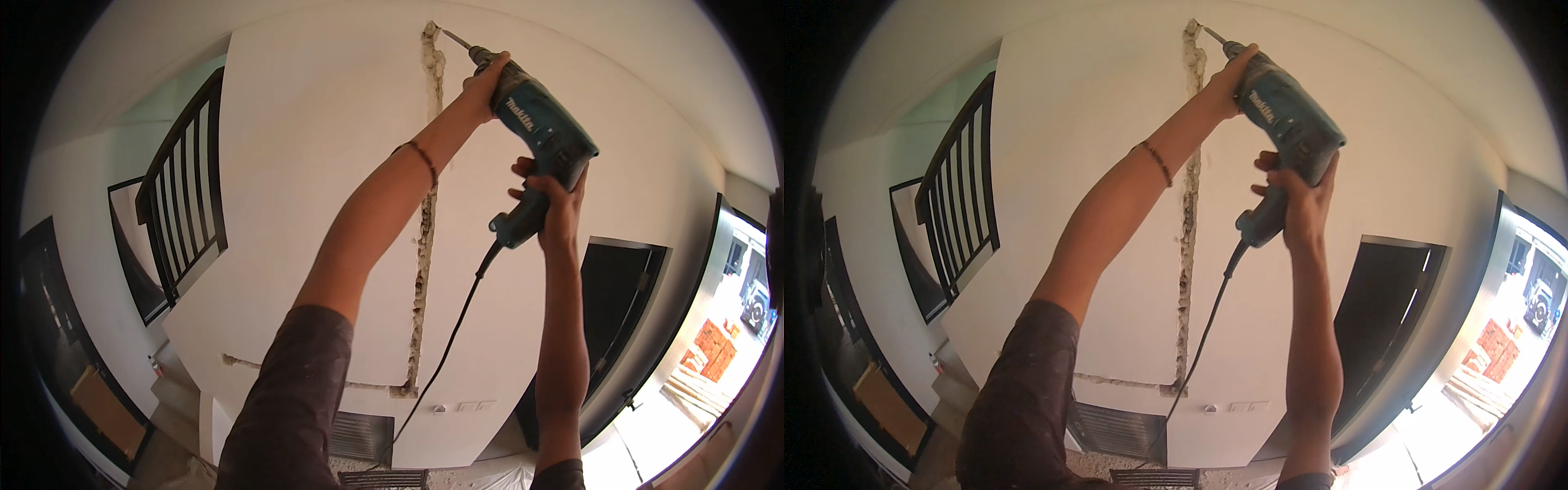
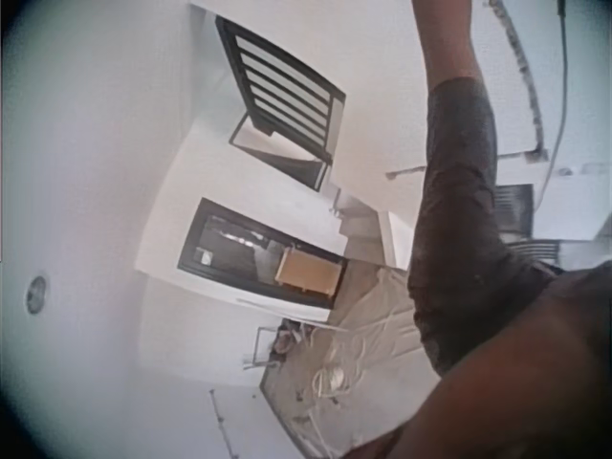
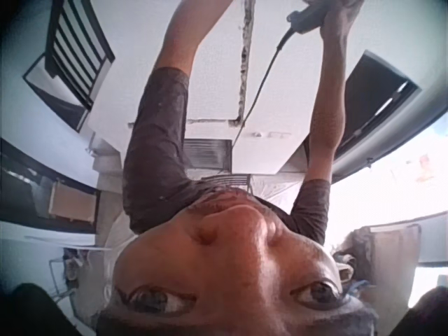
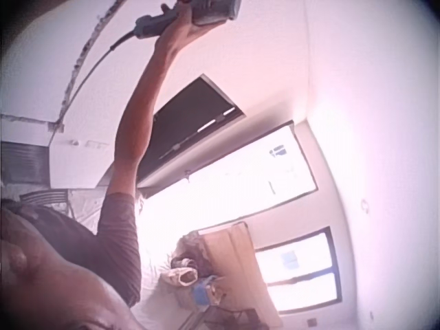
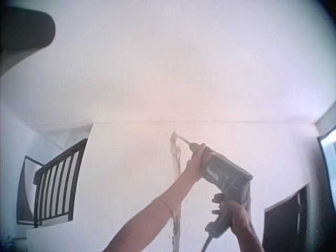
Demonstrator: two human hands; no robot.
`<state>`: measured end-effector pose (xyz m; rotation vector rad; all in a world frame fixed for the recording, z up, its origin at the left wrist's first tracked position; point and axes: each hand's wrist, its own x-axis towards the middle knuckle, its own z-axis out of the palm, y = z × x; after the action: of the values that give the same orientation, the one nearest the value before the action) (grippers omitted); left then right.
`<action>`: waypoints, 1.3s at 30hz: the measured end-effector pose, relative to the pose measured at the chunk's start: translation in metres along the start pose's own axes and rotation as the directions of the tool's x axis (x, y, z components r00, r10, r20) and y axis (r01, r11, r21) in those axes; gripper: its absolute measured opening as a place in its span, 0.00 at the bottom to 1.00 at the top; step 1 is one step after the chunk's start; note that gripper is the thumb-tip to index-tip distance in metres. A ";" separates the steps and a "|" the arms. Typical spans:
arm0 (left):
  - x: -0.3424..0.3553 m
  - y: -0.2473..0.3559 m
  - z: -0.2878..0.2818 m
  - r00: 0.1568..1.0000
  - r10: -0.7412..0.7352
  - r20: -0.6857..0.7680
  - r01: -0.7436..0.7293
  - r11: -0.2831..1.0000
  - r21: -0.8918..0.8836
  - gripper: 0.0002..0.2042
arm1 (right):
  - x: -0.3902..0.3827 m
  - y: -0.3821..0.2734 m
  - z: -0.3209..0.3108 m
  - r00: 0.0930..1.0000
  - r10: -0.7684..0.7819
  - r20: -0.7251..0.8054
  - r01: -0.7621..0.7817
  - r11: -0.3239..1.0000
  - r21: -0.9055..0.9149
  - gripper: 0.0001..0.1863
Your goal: The person uses a hammer drill to carve a vertical channel into a white wall and then uses a hammer and chisel to remove material from the channel.
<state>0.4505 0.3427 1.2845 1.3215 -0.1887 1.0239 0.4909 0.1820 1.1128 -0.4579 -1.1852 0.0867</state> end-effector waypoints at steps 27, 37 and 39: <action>-0.007 0.102 -0.180 0.827 -0.030 0.562 0.029 1.000 0.011 0.29 | -0.022 0.076 0.214 0.972 -0.221 0.084 0.233 0.834 -0.500 0.47; -0.035 0.071 -0.132 0.873 0.022 0.487 0.021 0.996 -0.083 0.32 | -0.060 0.042 0.169 0.978 -0.209 -0.014 0.196 0.934 -0.299 0.48; -0.034 0.061 -0.112 0.881 0.040 0.472 -0.002 0.997 -0.081 0.31 | -0.054 0.041 0.149 0.980 -0.194 -0.039 0.177 0.949 -0.262 0.46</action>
<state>0.3409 0.4154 1.2721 1.4826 -0.6098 0.6847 0.3422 0.2474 1.0944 -0.5700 -1.1755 -0.2467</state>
